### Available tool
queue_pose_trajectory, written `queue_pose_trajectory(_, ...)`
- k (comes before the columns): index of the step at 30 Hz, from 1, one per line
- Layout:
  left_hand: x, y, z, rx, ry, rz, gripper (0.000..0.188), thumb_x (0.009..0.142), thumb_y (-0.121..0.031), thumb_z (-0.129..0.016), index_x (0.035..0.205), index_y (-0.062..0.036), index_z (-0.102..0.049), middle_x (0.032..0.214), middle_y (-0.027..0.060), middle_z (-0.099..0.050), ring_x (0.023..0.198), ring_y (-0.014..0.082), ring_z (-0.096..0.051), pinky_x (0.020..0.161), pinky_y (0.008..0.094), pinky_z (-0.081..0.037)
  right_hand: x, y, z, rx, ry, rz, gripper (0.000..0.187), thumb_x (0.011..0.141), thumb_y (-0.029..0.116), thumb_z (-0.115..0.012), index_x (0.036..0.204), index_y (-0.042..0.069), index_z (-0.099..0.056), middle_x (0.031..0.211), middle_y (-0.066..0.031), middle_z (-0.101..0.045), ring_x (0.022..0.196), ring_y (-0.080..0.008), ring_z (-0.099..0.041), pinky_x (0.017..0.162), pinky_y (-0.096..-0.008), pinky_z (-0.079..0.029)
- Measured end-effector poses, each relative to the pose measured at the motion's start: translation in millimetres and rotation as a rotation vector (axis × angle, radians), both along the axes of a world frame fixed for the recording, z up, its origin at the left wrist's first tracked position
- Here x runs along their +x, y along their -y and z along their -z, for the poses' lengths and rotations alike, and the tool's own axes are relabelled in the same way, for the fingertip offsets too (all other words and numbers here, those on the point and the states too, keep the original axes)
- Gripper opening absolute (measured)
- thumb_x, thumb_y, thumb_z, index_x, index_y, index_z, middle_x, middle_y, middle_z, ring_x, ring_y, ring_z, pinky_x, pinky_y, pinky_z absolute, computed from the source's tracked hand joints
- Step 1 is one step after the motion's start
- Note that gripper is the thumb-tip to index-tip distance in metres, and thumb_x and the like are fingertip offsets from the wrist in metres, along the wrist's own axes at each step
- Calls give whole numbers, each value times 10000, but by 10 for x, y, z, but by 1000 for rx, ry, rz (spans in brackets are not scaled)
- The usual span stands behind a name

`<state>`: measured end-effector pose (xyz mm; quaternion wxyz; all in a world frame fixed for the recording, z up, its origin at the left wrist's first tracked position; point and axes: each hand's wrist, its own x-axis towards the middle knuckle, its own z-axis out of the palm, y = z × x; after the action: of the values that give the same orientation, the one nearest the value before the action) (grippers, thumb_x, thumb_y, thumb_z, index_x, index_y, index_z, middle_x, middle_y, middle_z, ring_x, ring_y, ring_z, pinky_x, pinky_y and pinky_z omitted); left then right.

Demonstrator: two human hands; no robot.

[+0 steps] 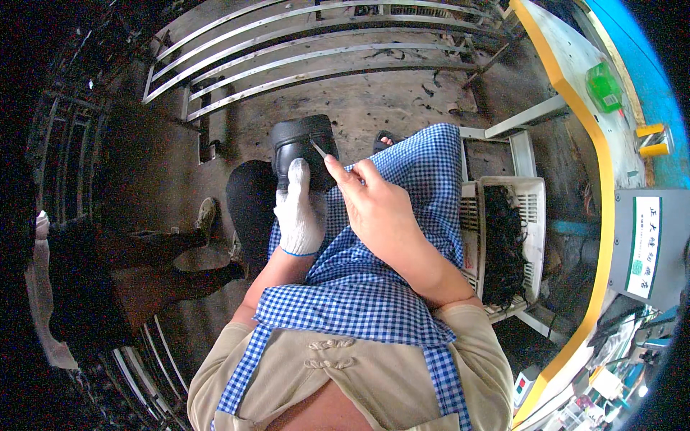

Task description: The person picks up black shoes from a metal rack and uses a small metal tool to scrape and clean the soles and edges. They handle the shoes one at a time, rotating them to access different areas, and return them to the rack after cleaning.

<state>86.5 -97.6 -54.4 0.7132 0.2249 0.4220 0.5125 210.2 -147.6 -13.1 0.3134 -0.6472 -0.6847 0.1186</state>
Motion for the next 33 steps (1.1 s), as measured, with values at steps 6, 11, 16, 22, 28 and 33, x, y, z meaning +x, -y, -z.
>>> queue_pose_trajectory(6,17,1,61,7,92,-8,295,973,-262,-611,1206,-80,-613,1051,32,-661,881,108,-611,705,240,-489,-41,-20,14,12,19,18,445,906,64,-624,1340,148,-579,909,-101,-553,650,-271,-617,569,-366,-516)
queue_pose_trajectory(11,45,10,54,26,47,-32,345,968,-310,-617,1211,-66,-605,1070,47,-658,903,136,-617,761,284,-501,-110,-49,121,17,34,50,455,902,61,-628,1346,145,-572,929,-113,-561,666,-277,-626,586,-363,-524)
queue_pose_trajectory(16,-12,-2,160,69,-35,47,310,975,-204,-613,1248,-59,-600,1112,33,-653,940,103,-599,780,252,-491,-70,-168,223,120,37,47,505,885,92,-612,1378,161,-530,915,-106,-534,620,-289,-631,546,-394,-537)
queue_pose_trajectory(22,-22,149,115,23,-239,171,299,972,-250,-601,1212,-73,-611,992,-1,-642,734,59,-537,614,220,-435,235,-311,83,105,-227,43,345,918,77,-607,1263,95,-608,906,-128,-617,689,-307,-629,615,-376,-516)
queue_pose_trajectory(28,-148,-45,103,46,70,179,356,975,-258,-588,1248,-30,-572,1116,80,-655,977,179,-627,859,327,-494,224,-164,275,64,-506,66,332,887,99,-695,1200,29,-609,805,-94,-620,630,-184,-595,586,-295,-494)
queue_pose_trajectory(33,-158,-35,28,48,220,235,383,963,-244,-600,1272,-21,-559,1164,89,-648,1037,201,-628,926,352,-493,366,-212,535,164,-583,75,291,867,113,-741,806,42,-466,693,-20,-493,539,-83,-420,479,-260,-333)
